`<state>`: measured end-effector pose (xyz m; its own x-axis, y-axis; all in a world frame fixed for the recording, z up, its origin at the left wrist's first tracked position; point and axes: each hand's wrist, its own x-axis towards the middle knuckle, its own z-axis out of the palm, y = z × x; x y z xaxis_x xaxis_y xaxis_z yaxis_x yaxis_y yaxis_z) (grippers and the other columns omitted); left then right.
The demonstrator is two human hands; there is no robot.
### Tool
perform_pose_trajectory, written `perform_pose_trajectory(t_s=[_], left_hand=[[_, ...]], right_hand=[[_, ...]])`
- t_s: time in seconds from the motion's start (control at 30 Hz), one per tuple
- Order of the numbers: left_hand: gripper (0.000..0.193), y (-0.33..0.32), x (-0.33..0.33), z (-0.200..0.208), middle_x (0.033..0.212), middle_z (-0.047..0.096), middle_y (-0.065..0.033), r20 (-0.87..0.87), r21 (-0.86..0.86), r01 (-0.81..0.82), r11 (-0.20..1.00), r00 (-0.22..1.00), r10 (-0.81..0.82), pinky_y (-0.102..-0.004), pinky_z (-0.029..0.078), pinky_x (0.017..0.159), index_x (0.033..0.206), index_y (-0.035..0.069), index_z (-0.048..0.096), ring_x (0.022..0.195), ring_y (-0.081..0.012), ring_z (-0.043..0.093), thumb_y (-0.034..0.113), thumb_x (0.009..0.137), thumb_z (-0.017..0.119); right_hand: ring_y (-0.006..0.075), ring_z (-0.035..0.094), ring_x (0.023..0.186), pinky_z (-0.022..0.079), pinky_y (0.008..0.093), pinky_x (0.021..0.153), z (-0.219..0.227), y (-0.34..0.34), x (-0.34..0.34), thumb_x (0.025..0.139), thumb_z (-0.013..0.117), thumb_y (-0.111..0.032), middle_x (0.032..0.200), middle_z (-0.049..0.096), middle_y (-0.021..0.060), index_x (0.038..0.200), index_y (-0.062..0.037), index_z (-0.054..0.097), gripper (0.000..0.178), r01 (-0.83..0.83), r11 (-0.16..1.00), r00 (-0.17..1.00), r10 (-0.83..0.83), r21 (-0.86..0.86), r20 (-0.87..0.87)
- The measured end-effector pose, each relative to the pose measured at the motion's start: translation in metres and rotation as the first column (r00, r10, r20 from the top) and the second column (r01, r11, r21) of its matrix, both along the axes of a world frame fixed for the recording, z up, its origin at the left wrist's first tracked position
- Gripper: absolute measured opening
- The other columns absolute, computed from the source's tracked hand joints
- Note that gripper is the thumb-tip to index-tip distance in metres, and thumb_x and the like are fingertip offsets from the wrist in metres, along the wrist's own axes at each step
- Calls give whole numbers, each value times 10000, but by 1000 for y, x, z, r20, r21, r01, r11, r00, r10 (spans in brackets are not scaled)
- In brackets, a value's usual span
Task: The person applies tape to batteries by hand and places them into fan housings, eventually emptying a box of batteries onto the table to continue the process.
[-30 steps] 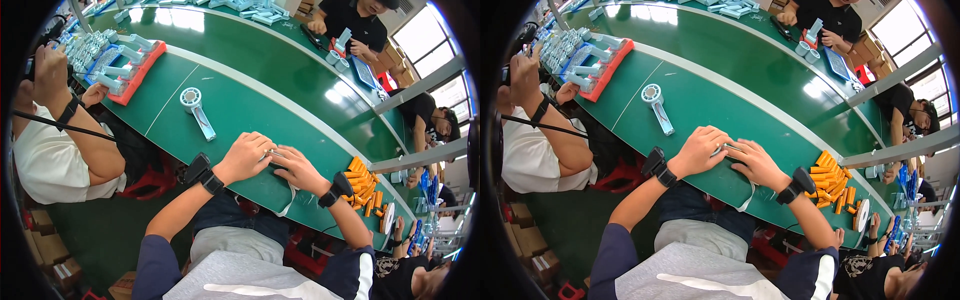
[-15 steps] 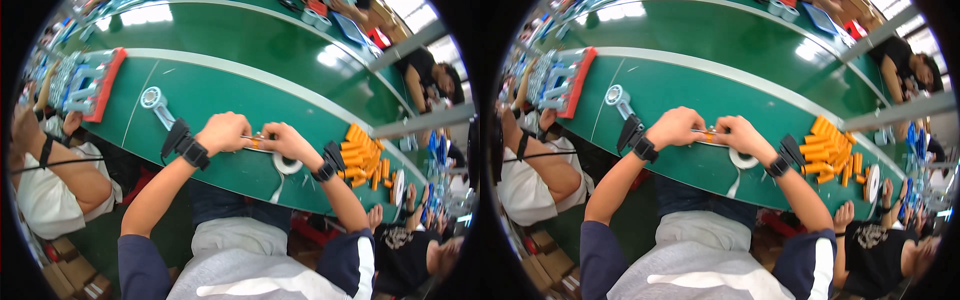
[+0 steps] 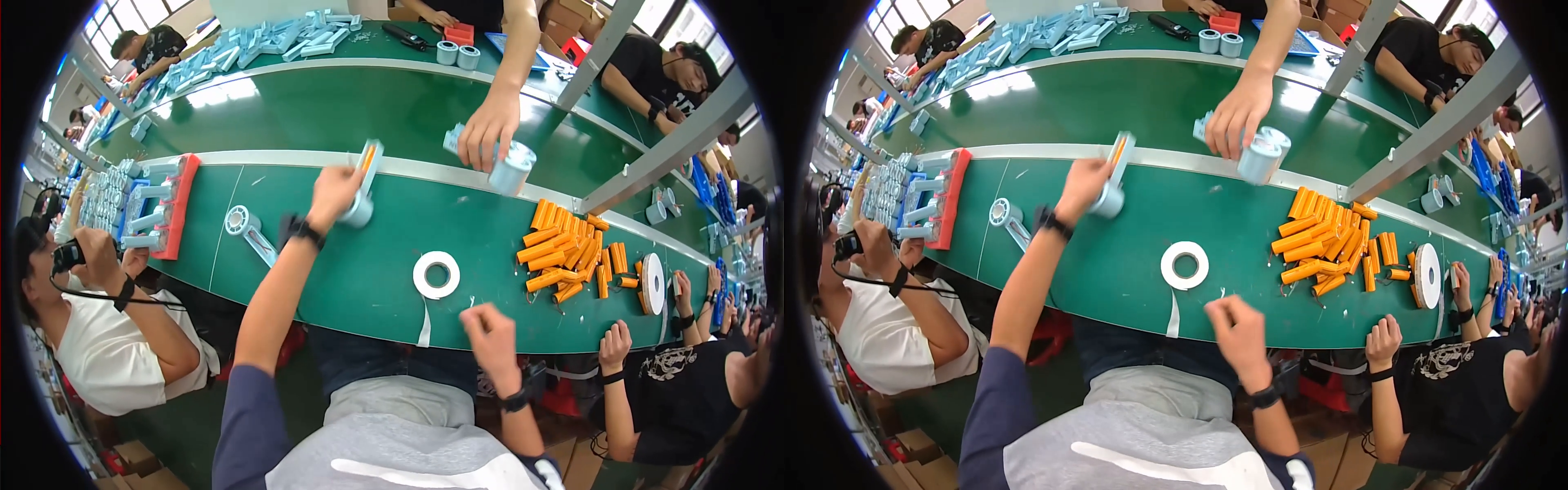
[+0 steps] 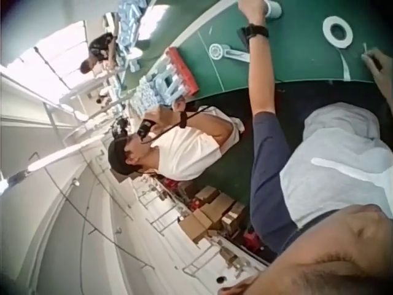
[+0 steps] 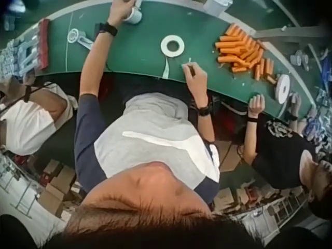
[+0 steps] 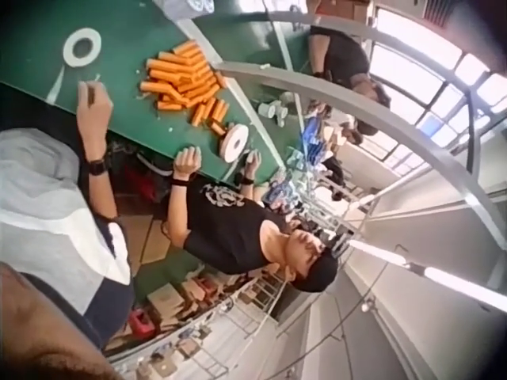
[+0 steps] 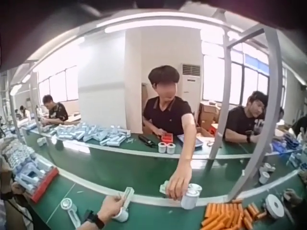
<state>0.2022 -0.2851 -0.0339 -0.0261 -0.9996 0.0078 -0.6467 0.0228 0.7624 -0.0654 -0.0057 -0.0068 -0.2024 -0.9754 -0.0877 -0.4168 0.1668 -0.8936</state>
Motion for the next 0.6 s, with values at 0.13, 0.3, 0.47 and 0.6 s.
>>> perform_pose_trajectory(t_s=[0.13, 0.3, 0.47, 0.6], left_hand=[[293, -89, -54, 9, 924, 716, -224, -13, 114, -222, 968, 974, 225, -471, 533, 832, 941, 33, 750, 900, -413, 675, 284, 867, 619], [292, -51, -87, 5, 1116, 607, -220, -27, -577, 136, 806, 982, -185, -467, 481, 926, 1072, 87, 690, 1055, -402, 578, 32, 814, 564], [531, 100, -21, 22, 1246, 525, -157, 495, -269, 851, 451, 523, -693, -419, 454, 847, 1202, 242, 645, 1071, -338, 550, -26, 746, 602], [585, 129, -31, 23, 1295, 502, -132, 512, -335, 837, 433, 548, -662, -410, 442, 828, 1249, 344, 628, 1012, -289, 552, 36, 752, 627]], right_hand=[[271, 596, 665, 468, 374, 593, -1, 4, 45, 856, 772, -218, 704, 617, 76, 840, -33, 660, 217, -94, 983, 937, 34, -159, -348], [317, 589, 732, 470, 422, 620, -18, -11, 73, 864, 719, -150, 765, 580, 117, 827, -36, 602, 167, -86, 969, 865, -43, -232, -501], [361, 585, 801, 474, 455, 663, -18, -12, 60, 877, 654, -68, 839, 570, 158, 827, -19, 575, 106, -134, 970, 906, 36, -205, -422], [393, 572, 798, 456, 481, 684, -10, -3, 48, 891, 639, -56, 821, 564, 177, 825, -8, 567, 109, -258, 951, 878, 157, -172, -451]])
